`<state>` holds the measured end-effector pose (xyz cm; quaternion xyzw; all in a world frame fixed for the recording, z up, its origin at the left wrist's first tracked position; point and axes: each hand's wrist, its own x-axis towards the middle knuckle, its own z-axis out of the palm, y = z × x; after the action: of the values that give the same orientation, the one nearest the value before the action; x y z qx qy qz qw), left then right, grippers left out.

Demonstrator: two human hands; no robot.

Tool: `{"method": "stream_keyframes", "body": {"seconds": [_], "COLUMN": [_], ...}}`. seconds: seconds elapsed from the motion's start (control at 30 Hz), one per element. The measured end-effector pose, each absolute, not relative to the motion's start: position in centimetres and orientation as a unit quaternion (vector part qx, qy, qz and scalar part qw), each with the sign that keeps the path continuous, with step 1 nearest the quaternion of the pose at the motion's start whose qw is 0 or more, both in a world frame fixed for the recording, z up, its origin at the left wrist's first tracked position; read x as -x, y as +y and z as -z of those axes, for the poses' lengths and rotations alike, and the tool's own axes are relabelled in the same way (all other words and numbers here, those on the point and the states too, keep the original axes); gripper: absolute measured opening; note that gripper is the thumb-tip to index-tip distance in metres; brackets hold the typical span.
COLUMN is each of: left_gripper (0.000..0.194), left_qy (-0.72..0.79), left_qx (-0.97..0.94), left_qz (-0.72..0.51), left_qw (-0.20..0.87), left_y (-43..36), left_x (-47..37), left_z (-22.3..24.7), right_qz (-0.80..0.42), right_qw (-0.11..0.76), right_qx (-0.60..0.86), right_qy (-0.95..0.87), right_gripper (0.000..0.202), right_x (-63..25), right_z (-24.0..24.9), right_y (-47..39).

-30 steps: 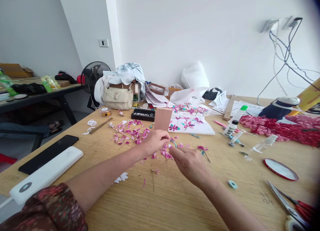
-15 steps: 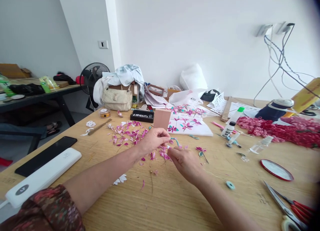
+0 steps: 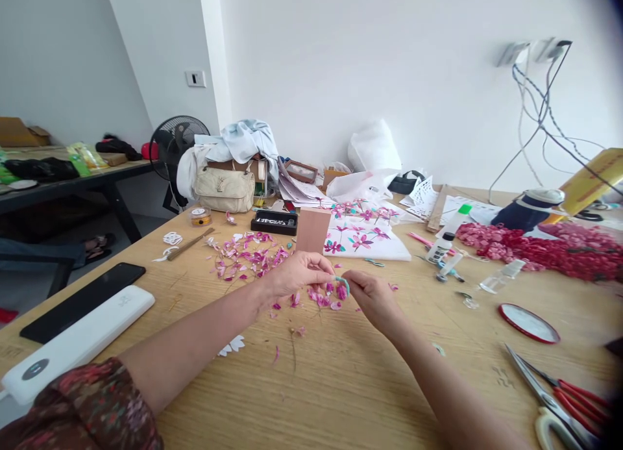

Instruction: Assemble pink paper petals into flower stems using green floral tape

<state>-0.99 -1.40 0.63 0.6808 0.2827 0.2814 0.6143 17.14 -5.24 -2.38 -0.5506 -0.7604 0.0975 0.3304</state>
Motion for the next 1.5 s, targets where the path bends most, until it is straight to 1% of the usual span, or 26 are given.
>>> {"method": "stream_keyframes", "body": {"seconds": [0.13,0.23,0.27,0.33,0.37,0.43,0.5,0.57,0.63,0.73,0.83,1.0,1.1,1.27,1.4,1.5], "left_gripper": [0.018,0.022,0.022,0.022,0.021,0.02,0.017,0.014,0.013,0.013,0.012,0.013,0.015,0.016,0.016,0.015], "left_qy": [0.251,0.252,0.257,0.269,0.276,0.296,0.318,0.331,0.328,0.315,0.313,0.312,0.309,0.304,0.308,0.303], "left_qx": [-0.587,-0.557,-0.553,-0.55,-0.552,-0.563,-0.579,-0.588,-0.591,-0.598,-0.592,-0.554,-0.539,-0.522,-0.524,-0.529], "left_qz": [-0.306,-0.331,-0.347,-0.381,-0.396,-0.413,-0.42,-0.428,-0.438,-0.444,-0.441,-0.468,-0.478,-0.489,-0.485,-0.484], "left_qw": [0.706,0.718,0.712,0.692,0.68,0.652,0.622,0.601,0.592,0.588,0.597,0.614,0.621,0.63,0.629,0.628], "left_y": [-1.1,-1.0,-0.9,-0.9,-0.9,-0.9,-0.9,-0.9,-1.0,-1.3,-1.8,-2.4,-2.5,-2.8,-3.0,-3.1], "left_x": [1.1,1.0,1.0,0.8,0.8,0.6,0.4,0.3,0.1,-0.2,-0.4,-0.6,-0.8,-1.1,-1.3,-1.4], "left_z": [-0.6,-0.4,-0.4,-0.4,-0.4,-0.4,-0.4,-0.2,0.1,0.6,0.5,0.2,0.4,1.1,1.2,1.2], "right_qz": [-0.18,-0.213,-0.2,-0.13,-0.082,-0.004,0.005,-0.065,-0.19,-0.369,-0.456,-0.453,-0.466,-0.497,-0.518,-0.509], "right_qw": [0.338,0.317,0.313,0.319,0.329,0.354,0.385,0.427,0.48,0.555,0.562,0.562,0.567,0.606,0.602,0.608], "right_qx": [0.546,0.551,0.555,0.577,0.591,0.605,0.597,0.587,0.565,0.486,0.461,0.473,0.471,0.456,0.457,0.463], "right_qy": [-0.746,-0.742,-0.744,-0.741,-0.732,-0.713,-0.704,-0.685,-0.644,-0.565,-0.513,-0.505,-0.489,-0.421,-0.401,-0.397], "right_gripper": [0.031,0.03,0.028,0.019,0.021,0.035,0.04,0.04,0.038,0.034,0.03,0.023,0.026,0.028,0.029,0.029], "right_x": [-16.5,-17.0,-17.3,-18.0,-18.2,-18.4,-18.1,-17.4,-16.3,-14.7,-13.4,-12.8,-12.9,-12.4,-11.9,-11.9], "right_z": [2.8,2.9,2.9,2.6,2.4,1.7,1.1,0.8,1.0,1.8,2.1,1.7,1.8,1.9,1.9,2.1], "right_y": [-5.2,-5.0,-4.8,-4.6,-4.6,-4.7,-5.1,-5.5,-5.8,-5.8,-6.0,-6.6,-6.7,-6.9,-7.0,-6.9]}}
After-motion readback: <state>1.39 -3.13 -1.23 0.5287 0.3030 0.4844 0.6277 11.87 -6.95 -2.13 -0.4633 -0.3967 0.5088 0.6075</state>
